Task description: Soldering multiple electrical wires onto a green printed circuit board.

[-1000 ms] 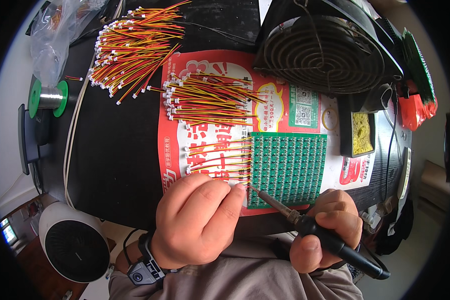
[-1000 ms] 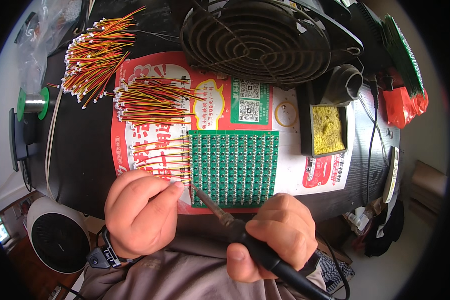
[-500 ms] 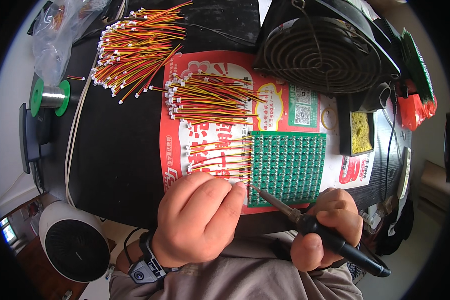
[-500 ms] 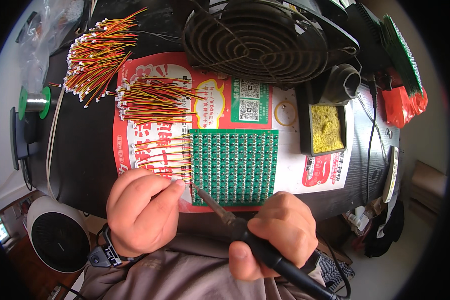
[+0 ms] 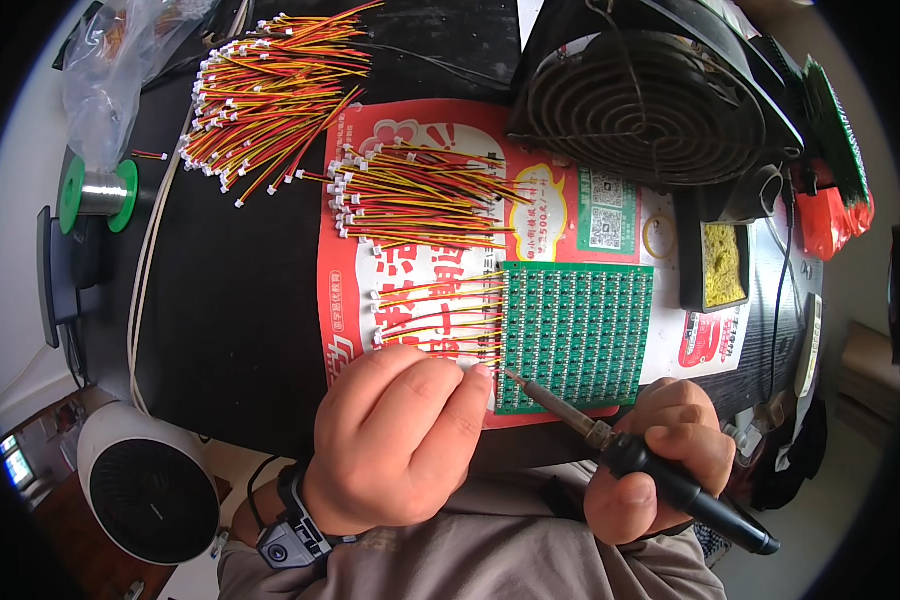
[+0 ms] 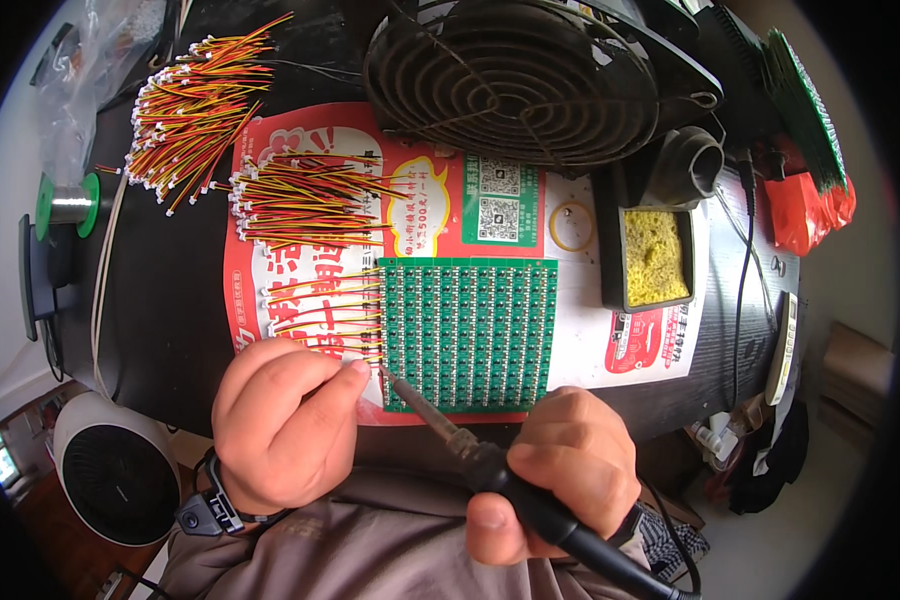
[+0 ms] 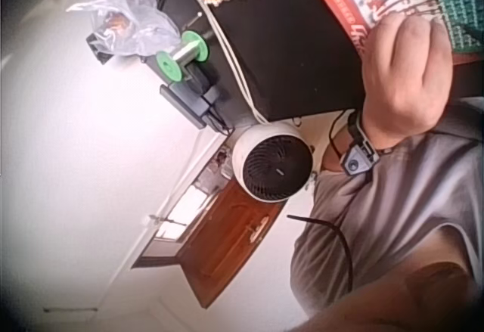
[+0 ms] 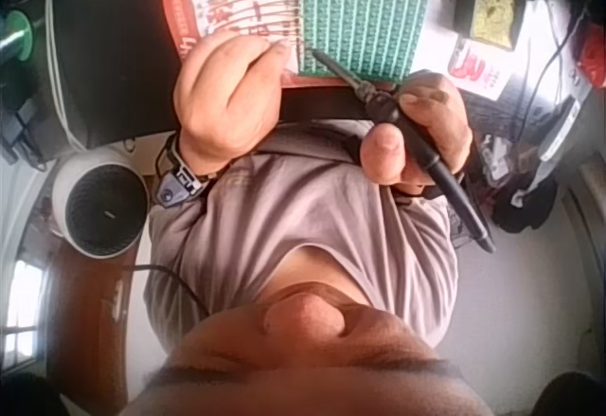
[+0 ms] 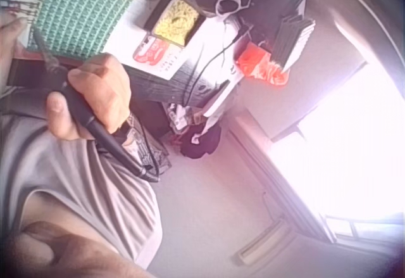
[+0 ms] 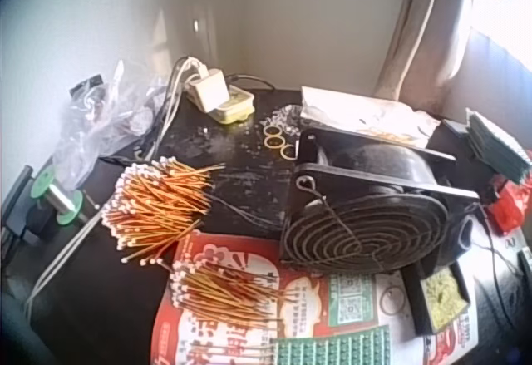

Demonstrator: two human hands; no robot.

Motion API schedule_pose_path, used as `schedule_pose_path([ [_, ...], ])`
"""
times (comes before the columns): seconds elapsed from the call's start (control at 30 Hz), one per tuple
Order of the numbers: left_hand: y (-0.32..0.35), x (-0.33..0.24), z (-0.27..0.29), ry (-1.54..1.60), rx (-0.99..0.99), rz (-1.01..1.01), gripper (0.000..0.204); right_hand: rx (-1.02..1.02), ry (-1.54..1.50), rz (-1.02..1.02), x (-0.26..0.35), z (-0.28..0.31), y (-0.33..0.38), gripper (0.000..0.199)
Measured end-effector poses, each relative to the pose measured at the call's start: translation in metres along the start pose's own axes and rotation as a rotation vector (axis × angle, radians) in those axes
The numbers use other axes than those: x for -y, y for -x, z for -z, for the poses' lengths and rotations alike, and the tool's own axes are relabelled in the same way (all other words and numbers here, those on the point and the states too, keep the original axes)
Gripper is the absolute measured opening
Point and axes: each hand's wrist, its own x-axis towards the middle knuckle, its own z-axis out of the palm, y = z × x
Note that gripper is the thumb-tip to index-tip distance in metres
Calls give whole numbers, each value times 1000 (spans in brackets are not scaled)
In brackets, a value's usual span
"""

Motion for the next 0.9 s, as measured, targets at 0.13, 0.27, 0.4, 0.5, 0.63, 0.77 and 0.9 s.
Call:
schedule_pose_path([
  [0.13,0,0,0,-1,-11,-5,25,0,-11,2,0,0,0,35],
  [0.27,0,-1,1,9,21,10,25,-31,-21,-4,0,-2,2,36],
  [0.4,-3,-5,6,-15,5,-4,23,-72,-12,21,1,-1,2,35],
  [0.5,-8,-2,23,-122,-41,-4,20,-70,-17,49,0,-1,2,33],
  [0.63,-27,19,47,-226,-64,196,16,-87,-8,40,-2,-3,3,30],
  [0.77,-37,34,40,-110,39,324,14,-120,-4,30,0,-6,3,27],
  [0.9,-38,41,28,-85,45,335,12,-102,12,28,0,-3,2,27],
])
